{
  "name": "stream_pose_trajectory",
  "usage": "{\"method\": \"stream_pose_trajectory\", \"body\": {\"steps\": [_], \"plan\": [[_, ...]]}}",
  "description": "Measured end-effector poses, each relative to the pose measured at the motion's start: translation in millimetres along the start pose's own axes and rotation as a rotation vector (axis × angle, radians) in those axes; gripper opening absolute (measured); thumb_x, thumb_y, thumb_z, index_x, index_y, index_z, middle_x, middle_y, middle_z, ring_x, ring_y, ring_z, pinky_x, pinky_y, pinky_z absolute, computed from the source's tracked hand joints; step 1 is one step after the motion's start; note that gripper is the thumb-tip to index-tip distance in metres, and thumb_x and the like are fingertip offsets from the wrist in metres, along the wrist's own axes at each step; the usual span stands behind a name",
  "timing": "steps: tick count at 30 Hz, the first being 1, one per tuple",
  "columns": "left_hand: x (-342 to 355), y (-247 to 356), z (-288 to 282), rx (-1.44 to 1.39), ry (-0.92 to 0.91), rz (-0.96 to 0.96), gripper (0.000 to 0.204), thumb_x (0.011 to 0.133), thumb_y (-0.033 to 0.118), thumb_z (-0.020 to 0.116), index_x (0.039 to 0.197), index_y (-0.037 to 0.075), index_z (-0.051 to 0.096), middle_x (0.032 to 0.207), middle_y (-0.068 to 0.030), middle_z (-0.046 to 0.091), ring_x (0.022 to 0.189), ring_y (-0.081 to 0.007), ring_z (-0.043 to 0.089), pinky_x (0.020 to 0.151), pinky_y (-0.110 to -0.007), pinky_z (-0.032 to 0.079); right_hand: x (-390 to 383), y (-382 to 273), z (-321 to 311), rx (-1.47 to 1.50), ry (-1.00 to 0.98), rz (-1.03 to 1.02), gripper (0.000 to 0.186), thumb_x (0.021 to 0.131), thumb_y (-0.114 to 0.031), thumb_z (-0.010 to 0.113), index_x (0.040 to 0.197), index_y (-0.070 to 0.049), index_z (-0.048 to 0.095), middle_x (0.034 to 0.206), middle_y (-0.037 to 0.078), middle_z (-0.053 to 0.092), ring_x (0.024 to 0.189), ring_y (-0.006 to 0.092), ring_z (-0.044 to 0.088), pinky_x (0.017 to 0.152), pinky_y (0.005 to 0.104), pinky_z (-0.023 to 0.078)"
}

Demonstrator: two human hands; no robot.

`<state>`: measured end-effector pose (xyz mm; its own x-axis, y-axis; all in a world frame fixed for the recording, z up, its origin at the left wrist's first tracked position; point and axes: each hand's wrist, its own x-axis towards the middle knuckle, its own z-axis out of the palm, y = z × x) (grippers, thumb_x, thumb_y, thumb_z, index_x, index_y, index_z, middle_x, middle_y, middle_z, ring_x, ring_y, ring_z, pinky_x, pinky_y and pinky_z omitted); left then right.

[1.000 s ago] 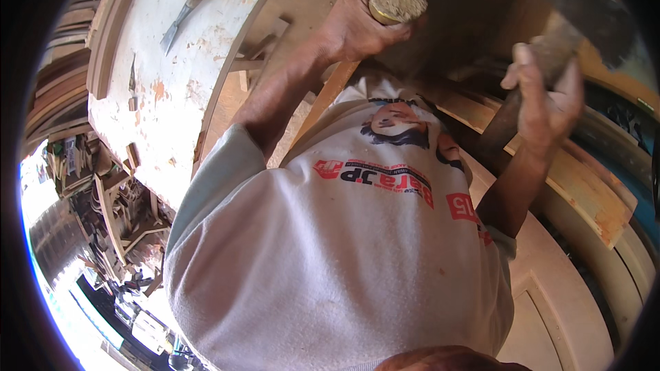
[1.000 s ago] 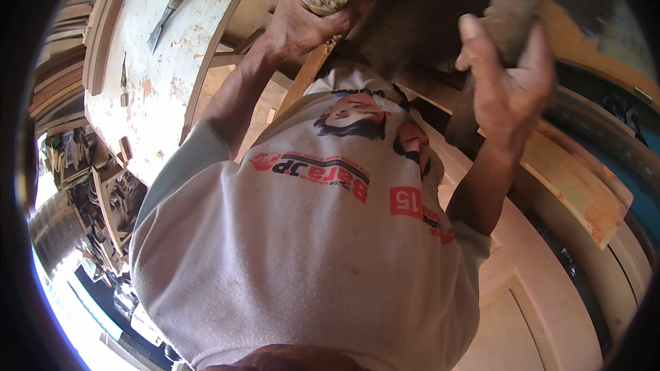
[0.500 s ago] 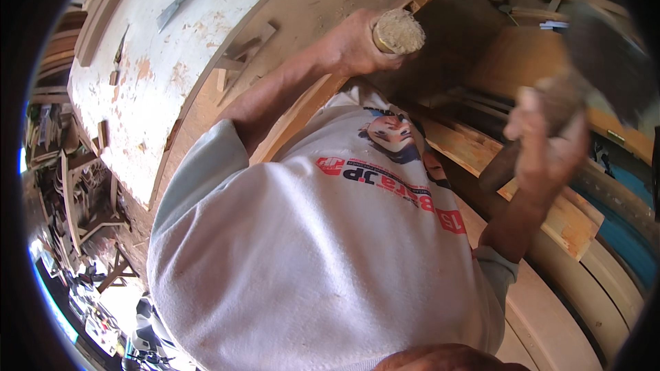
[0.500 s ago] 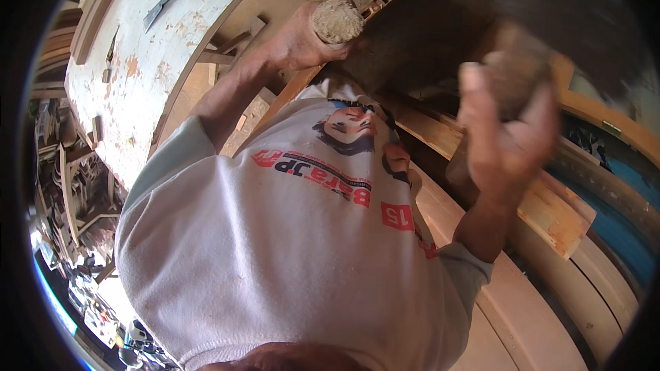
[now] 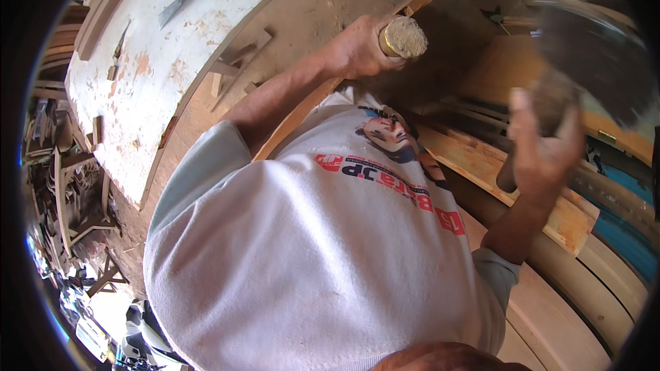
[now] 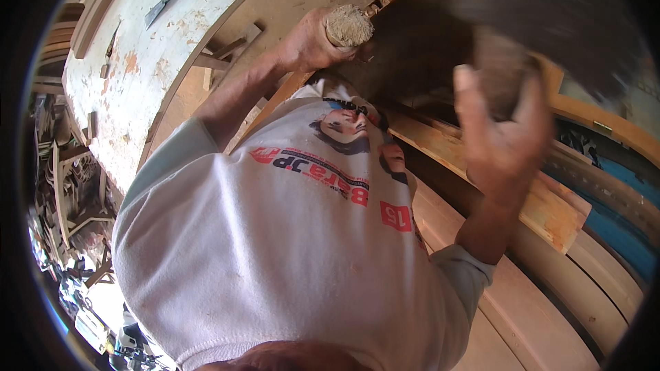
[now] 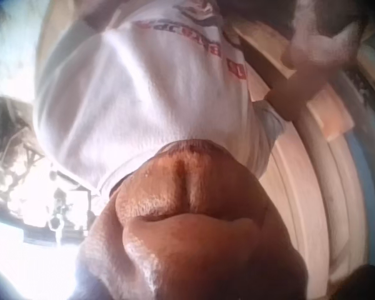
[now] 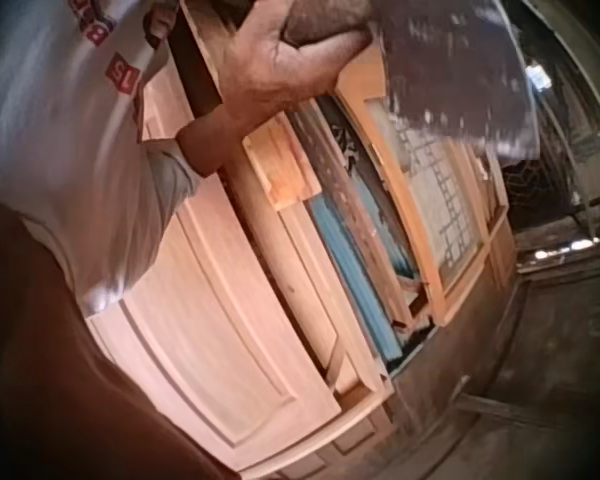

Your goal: The person holds a hatchet against a wooden piece and strikes the back of the tool with a wooden mallet to carve and remove material.

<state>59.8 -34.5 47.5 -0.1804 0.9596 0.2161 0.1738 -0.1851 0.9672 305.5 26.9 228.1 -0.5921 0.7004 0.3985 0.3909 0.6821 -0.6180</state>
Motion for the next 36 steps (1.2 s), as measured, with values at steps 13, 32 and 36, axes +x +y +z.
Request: {"method": "stream_pose_trajectory", "body": {"steps": [13,32,36], "plan": [[-2,-9,-3,0.05,0.051,0.039,0.038,0.078,0.015,0.084,0.112,0.006,0.069,0.097,-0.0098,0.074,0.089,-0.0191,0.07,0.084,-0.035,0.056,-4,28,37,-0.065,-0.186,-0.004,0.025,0.095,-0.014,0.07,0.114,0.0,0.061,0.082,0.009,0.069,0.065,0.0237,0.065,0.063,0.0369,0.053],[7,1,-5,0.028,0.051,-0.05,0.035,0.082,0.021,0.083,0.109,0.004,0.069,0.093,-0.0081,0.074,0.086,-0.0132,0.069,0.081,-0.032,0.057,-23,55,50,0.072,-0.101,0.167,0.038,0.093,-0.013,0.072,0.125,0.003,0.059,0.096,0.018,0.07,0.084,0.0237,0.067,0.082,0.0401,0.054],[114,-21,6,0.401,-0.032,-0.303,0.036,0.084,0.029,0.079,0.109,0.004,0.072,0.086,-0.0113,0.075,0.079,-0.0194,0.071,0.076,-0.036,0.058,-33,88,62,0.115,-0.191,0.393,0.035,0.093,-0.014,0.071,0.119,0.005,0.059,0.095,0.022,0.069,0.083,0.0283,0.068,0.08,0.0422,0.054]]}}
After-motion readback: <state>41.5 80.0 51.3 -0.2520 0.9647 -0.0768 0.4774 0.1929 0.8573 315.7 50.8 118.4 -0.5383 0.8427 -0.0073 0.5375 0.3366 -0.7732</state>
